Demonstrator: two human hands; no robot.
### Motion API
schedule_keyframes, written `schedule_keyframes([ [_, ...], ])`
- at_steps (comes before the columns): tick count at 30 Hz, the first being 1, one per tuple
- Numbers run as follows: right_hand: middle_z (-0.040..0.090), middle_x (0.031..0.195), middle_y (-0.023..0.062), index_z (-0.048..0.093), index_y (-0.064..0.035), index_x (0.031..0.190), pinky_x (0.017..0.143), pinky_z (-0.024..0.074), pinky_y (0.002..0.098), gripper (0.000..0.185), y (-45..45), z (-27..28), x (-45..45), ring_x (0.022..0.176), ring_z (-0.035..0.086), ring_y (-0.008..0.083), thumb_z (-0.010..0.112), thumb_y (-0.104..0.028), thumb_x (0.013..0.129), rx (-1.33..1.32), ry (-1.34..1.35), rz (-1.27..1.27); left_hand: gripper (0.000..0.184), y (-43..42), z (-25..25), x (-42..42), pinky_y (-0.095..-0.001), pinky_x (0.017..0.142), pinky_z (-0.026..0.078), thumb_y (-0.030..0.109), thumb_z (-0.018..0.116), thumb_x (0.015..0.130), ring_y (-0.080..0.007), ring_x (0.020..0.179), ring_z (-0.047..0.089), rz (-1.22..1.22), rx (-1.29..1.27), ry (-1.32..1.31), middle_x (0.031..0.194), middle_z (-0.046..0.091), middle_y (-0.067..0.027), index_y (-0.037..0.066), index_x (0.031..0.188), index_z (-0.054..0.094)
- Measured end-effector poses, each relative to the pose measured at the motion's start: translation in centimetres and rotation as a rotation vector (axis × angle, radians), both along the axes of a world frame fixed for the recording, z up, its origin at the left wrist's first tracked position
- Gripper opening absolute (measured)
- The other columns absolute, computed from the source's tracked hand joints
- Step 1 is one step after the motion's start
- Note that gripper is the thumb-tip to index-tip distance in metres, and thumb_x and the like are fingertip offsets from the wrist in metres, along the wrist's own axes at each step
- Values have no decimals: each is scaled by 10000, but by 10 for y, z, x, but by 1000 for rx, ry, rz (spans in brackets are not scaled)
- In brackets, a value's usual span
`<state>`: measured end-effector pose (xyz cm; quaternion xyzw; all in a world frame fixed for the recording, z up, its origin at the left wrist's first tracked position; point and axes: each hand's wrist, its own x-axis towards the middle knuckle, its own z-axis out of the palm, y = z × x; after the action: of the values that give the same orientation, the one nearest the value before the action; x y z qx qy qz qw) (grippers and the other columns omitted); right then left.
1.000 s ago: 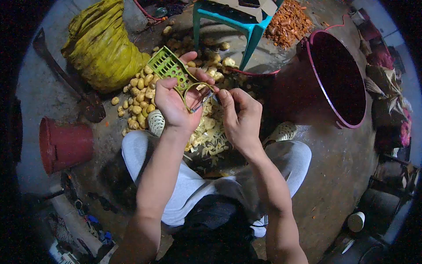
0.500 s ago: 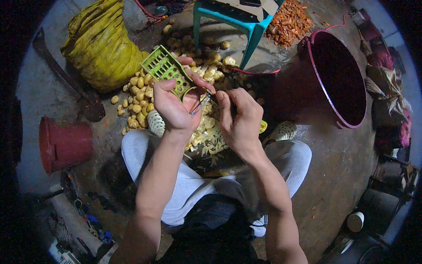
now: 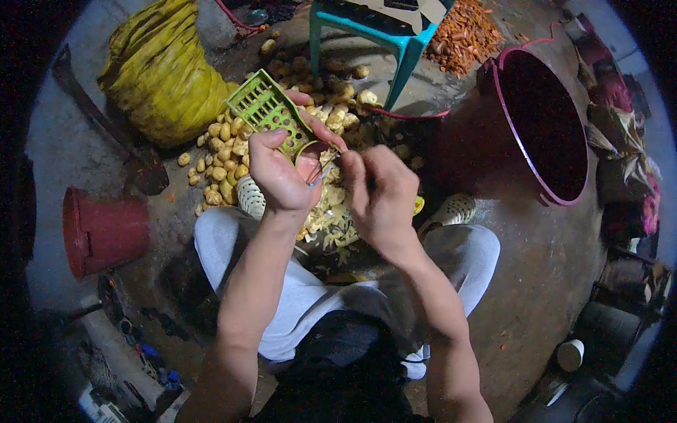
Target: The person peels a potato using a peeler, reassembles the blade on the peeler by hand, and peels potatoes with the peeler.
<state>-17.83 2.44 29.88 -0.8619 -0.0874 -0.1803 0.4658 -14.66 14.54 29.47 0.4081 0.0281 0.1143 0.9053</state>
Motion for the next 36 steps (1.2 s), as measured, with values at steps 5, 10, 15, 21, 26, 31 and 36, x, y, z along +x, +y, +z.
schedule_keyframes([
  [5,502,640,152,573,12,745,515,401,357,171,1,1,-1,542,507,293,667,-68,865,-3,-12,36,496,0,2,0,-431,645,542,318,405,767,-246,671,598,-30,-29,24,729,590,-138,-5,1135,483],
  [10,499,632,157,568,6,715,505,389,350,201,5,1,-10,528,495,267,671,-75,867,-3,-16,92,489,3,2,-2,-435,641,543,313,405,771,-250,669,600,-36,-71,52,730,591,-137,-2,1138,478],
  [15,500,630,155,584,10,735,509,395,344,175,7,-2,-8,533,511,266,657,-70,872,55,27,64,481,2,2,0,-440,638,542,312,402,774,-247,679,598,-20,-60,43,736,581,-130,4,1136,479],
  [21,480,620,161,575,9,721,502,391,349,164,6,7,-5,532,495,274,675,-46,838,106,113,19,475,0,4,-1,-450,647,541,303,399,778,-247,677,592,-12,-67,56,747,582,-135,2,1135,481],
  [26,488,627,155,561,17,723,494,376,361,195,1,-2,-2,523,477,295,659,-65,871,70,48,20,475,0,2,-2,-447,659,541,294,391,782,-253,679,591,-43,-87,43,744,580,-137,-1,1147,465],
  [31,506,635,147,584,20,746,499,378,348,178,-2,-1,4,519,481,268,655,-68,884,4,-10,-8,468,0,2,-1,-440,668,539,290,386,789,-249,677,592,-11,-84,36,742,580,-137,0,1148,462],
  [36,524,645,151,587,16,742,509,395,343,169,1,1,0,539,522,272,659,-60,875,2,-44,33,465,-1,0,0,-438,658,540,293,388,786,-245,672,594,14,-45,13,736,580,-137,2,1140,466],
])
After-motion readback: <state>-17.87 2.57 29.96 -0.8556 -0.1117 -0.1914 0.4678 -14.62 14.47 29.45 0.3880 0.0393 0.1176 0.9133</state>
